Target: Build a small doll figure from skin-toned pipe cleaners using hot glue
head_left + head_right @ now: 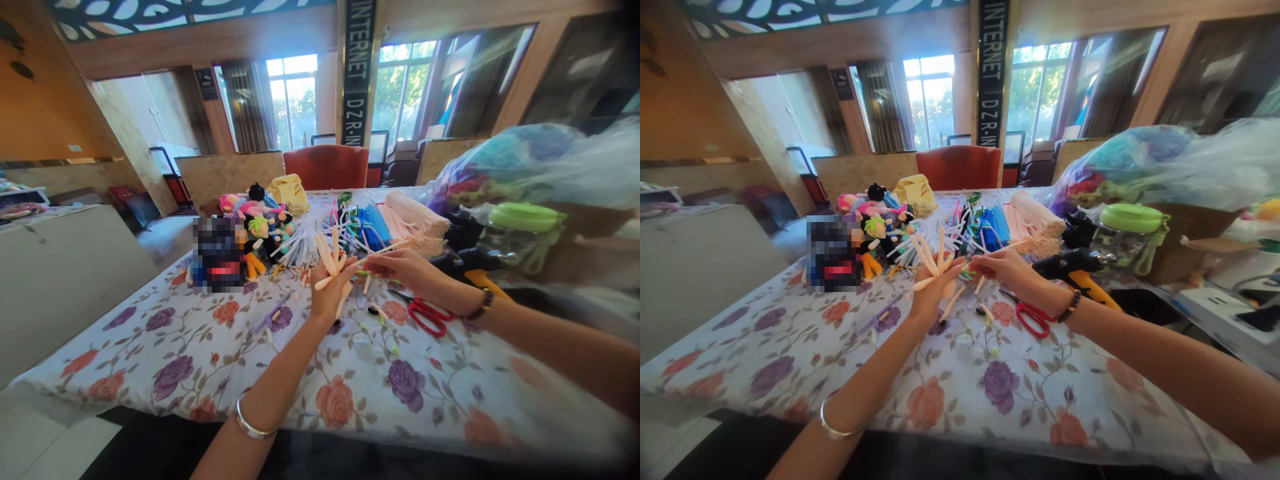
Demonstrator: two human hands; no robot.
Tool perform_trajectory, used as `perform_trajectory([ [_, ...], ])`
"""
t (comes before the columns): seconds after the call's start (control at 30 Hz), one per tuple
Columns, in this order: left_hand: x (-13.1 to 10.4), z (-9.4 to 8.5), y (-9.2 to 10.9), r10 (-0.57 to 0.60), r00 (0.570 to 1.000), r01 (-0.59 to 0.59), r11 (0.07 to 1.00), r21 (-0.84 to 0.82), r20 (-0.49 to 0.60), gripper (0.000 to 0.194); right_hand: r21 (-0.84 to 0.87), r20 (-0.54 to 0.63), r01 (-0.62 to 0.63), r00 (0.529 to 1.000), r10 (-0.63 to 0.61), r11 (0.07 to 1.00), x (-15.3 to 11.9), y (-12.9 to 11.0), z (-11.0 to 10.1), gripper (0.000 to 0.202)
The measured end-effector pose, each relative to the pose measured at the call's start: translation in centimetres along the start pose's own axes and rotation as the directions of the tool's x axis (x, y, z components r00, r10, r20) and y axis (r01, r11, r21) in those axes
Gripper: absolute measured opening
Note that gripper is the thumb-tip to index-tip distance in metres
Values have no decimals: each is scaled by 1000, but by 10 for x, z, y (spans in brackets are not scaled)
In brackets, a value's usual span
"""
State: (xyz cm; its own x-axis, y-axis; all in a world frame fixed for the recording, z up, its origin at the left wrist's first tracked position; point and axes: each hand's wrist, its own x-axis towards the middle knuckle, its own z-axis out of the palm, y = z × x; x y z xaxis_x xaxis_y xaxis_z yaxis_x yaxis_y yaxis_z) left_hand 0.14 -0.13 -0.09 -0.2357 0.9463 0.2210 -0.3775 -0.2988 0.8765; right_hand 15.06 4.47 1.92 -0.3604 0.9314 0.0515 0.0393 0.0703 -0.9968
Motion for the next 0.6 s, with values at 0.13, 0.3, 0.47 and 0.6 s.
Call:
perform_trajectory([
  [0.13, -1, -2, 1, 23, 998, -19, 998, 58, -56, 52, -162, -1, -14, 1000, 14, 987, -13, -5, -15, 29],
  [0.3, 1, -3, -3, -7, 998, 9, 999, 30, -65, 52, -366, 81, 21, 997, 9, 930, -32, -3, -23, 28],
  [0.47, 0, 0, -5, -54, 996, 51, 998, -42, -76, 61, -541, 161, 160, 983, -85, 826, -41, 4, -17, 19],
  [0.6, -1, 1, -6, -154, 985, 144, 981, -132, -72, 69, -649, 245, 310, 950, -195, 695, -43, 8, -13, 14],
])
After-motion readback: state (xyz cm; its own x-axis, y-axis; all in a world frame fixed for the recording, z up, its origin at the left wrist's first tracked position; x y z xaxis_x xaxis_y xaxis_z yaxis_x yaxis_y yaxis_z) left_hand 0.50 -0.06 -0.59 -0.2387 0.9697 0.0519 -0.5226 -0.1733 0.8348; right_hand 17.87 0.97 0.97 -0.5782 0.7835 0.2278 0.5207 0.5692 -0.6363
